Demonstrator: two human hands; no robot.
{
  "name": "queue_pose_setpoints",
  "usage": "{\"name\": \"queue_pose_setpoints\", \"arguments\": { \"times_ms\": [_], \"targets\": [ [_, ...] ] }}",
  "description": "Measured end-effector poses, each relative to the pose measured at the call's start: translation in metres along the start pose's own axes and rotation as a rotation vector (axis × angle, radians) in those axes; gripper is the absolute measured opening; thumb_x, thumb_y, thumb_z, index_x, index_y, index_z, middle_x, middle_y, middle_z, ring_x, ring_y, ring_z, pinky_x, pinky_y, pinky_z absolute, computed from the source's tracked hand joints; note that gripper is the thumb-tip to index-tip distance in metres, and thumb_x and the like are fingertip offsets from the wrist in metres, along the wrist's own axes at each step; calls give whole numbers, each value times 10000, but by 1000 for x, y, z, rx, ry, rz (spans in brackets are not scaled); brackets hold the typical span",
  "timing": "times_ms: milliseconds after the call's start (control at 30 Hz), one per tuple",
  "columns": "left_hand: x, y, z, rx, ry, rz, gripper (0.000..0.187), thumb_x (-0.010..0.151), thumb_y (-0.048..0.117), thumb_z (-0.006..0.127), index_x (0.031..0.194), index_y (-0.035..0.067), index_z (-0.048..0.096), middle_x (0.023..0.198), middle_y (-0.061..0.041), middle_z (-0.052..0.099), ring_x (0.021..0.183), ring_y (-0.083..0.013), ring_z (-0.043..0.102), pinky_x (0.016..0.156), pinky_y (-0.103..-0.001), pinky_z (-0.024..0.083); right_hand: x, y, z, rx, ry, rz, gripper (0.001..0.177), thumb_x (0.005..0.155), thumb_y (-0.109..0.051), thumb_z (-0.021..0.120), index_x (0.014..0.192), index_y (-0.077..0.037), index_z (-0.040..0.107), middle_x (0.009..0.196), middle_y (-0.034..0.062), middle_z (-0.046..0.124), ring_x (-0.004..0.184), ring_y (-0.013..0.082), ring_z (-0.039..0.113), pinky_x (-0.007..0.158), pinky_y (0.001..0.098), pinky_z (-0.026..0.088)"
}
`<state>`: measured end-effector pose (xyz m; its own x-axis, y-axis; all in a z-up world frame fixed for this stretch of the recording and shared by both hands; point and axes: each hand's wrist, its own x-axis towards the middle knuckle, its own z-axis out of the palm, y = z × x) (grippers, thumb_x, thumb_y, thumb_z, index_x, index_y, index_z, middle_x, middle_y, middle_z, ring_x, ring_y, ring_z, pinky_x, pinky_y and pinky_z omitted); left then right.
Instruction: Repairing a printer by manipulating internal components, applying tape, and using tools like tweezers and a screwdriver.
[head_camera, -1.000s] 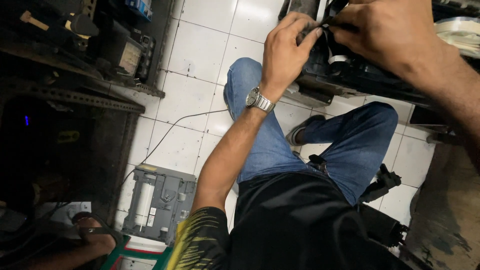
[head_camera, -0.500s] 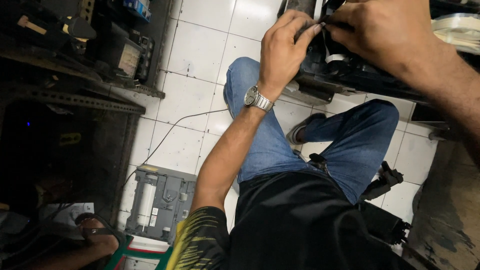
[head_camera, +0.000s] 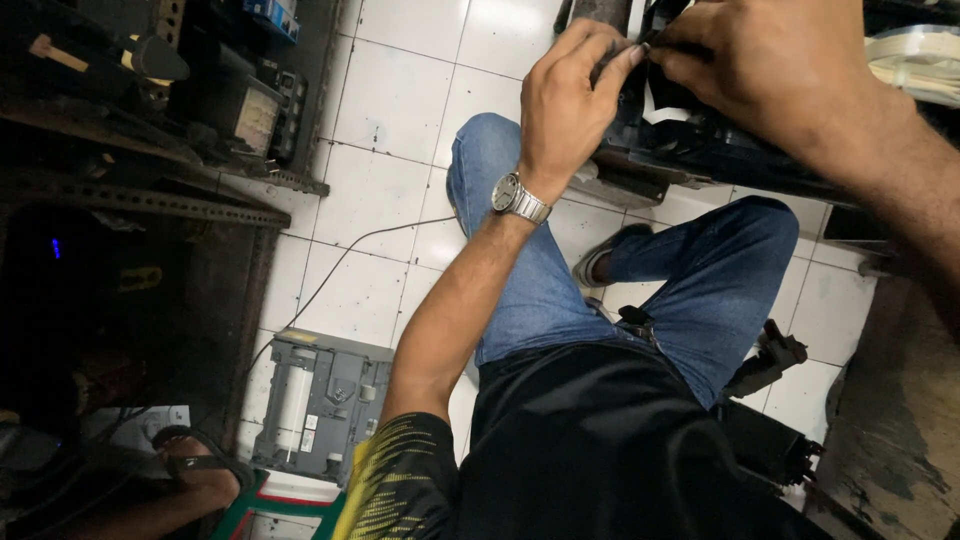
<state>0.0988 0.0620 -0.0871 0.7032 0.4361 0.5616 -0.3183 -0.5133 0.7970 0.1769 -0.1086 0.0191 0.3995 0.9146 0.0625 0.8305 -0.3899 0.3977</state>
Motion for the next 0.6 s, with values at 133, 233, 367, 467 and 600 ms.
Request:
{"name": "queue_pose_setpoints", "arguments": {
  "times_ms": [133, 233, 367, 467, 600],
  "targets": [
    [1, 0, 0, 7, -3, -13, 155, 910, 197, 663, 914, 56, 728, 887, 53, 644, 564, -119, 503, 534, -280, 410, -2, 1, 4, -67, 13, 17, 150, 1165, -393, 762, 1184, -252, 810, 803, -83, 700, 493, 97, 555, 504, 223, 415],
    [2, 1, -1, 15, -10, -21, 160, 906, 199, 662, 898, 53, 726, 886, 51, 646, 554, -122, 503, 533, -285, 414, -1, 1, 1, -51, 28, 27, 165, 1165, -398, 773, 1176, -241, 823, 802, -80, 701, 494, 97, 545, 509, 227, 412],
    [3, 0, 0, 31, -33, -25, 161, 901, 193, 677, 898, 42, 732, 900, 41, 660, 540, -119, 497, 520, -278, 415, -1, 0, -3, 1, 72, 16, 142, 1135, -348, 814, 1157, -210, 838, 839, -64, 715, 529, 107, 550, 555, 241, 428],
    [4, 4, -3, 44, -36, -21, 173, 896, 210, 686, 892, 44, 734, 903, 48, 659, 534, -126, 494, 524, -285, 418, -10, 5, 0, 267, 144, 81, 195, 1132, -192, 892, 1276, -61, 871, 824, 38, 702, 555, 173, 549, 568, 291, 438],
    [8, 8, -10, 59, -68, 14, 211, 916, 246, 661, 898, 47, 730, 896, 47, 648, 554, -134, 516, 544, -292, 432, -33, 16, 0, 455, 275, 113, 162, 1244, 30, 938, 1345, 122, 850, 959, 162, 744, 620, 212, 566, 548, 303, 427]
  ]
}}
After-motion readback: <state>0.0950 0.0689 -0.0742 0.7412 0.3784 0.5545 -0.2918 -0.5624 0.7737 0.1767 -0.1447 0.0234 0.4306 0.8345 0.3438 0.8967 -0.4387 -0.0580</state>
